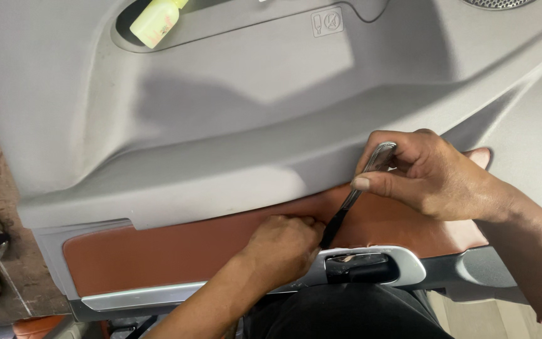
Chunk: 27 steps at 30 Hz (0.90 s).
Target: The person trims the excess brown material around the handle opening using shears and then uses a narrow metal tool to tuck the edges of the material into the seams of the car door panel.
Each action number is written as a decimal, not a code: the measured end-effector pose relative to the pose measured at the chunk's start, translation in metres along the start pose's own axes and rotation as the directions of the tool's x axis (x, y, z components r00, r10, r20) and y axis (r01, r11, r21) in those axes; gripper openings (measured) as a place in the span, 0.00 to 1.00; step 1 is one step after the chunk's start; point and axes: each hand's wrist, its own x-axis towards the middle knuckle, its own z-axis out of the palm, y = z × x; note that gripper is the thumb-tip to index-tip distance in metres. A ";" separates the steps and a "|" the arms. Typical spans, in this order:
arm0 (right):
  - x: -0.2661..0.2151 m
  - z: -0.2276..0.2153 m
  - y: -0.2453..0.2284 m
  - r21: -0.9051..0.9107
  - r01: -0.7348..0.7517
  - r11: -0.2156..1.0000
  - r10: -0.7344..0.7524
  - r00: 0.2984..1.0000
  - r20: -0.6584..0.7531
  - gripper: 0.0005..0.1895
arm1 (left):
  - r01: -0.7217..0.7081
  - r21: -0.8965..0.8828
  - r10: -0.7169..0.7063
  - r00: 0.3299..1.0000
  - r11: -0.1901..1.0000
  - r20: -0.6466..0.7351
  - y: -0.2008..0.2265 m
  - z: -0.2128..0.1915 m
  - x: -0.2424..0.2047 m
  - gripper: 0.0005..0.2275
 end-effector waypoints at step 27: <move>-0.013 -0.002 -0.016 -0.130 -0.225 0.966 0.214 0.973 -0.092 0.07 | 0.179 -0.324 -0.234 0.962 0.929 -0.140 0.006 0.007 -0.020 0.07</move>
